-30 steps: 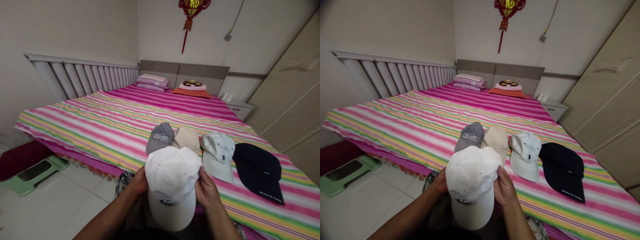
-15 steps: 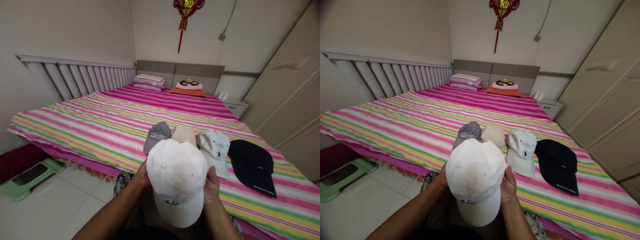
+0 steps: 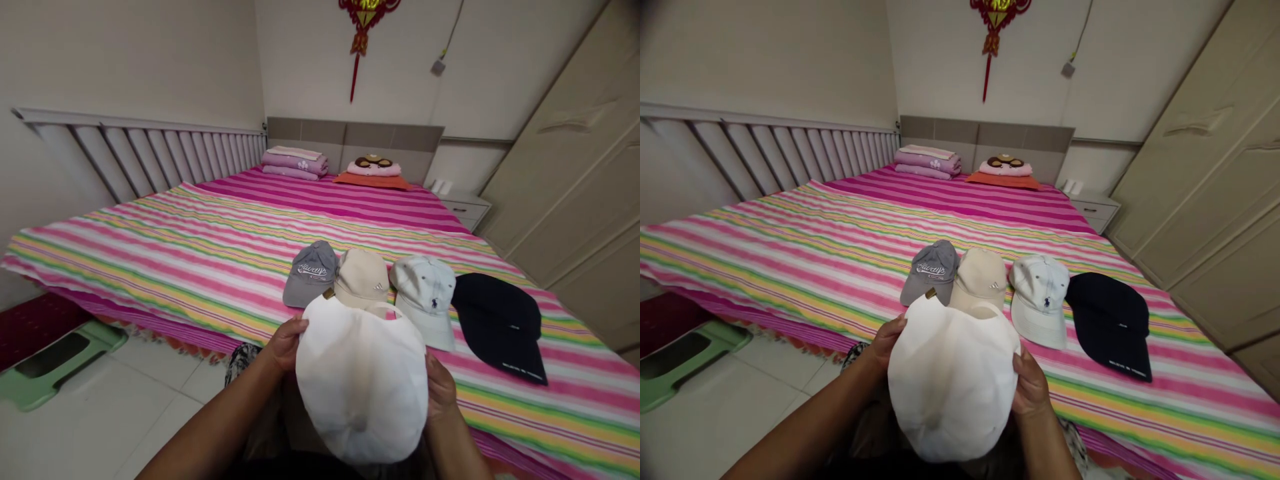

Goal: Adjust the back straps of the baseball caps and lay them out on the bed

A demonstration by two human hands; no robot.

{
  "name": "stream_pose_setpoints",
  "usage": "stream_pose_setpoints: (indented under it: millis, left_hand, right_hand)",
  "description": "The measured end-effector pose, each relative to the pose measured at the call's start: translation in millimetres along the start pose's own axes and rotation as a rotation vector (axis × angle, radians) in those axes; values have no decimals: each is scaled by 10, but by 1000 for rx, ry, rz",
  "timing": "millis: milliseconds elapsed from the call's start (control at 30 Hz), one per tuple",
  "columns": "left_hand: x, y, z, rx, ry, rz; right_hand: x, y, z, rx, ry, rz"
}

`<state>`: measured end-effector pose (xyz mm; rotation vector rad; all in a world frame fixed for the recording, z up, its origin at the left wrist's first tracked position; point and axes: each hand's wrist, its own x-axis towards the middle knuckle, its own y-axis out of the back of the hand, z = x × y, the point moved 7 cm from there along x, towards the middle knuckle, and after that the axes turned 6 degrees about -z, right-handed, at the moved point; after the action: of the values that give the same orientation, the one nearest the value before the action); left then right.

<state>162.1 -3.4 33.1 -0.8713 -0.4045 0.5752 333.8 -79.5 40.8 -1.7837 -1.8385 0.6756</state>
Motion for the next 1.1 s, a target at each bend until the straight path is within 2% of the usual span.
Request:
stream_pose_setpoints:
  millis: [133,267,500,700,900,1100]
  left_hand:
    - [46,-139,48,89,-7,-35]
    - [83,-165,54,103,12,-2]
    - [103,-198,5,64,145,-1]
    - [88,-379,-57,-76,143,-69]
    - [193,-352,-75,63,142,-48]
    - [195,-324,-33,179,140,20]
  right_hand:
    - [-5,100,70,27,-36,43]
    - [-9,140,126,1,-56,12]
    - [-32,-41,-33,34,-117,-138]
    - [-71,-14,-12,50,-158,-7]
    - [-87,106,-38,78,-86,92]
    - [-103,-40,-125,-69,-90,-142]
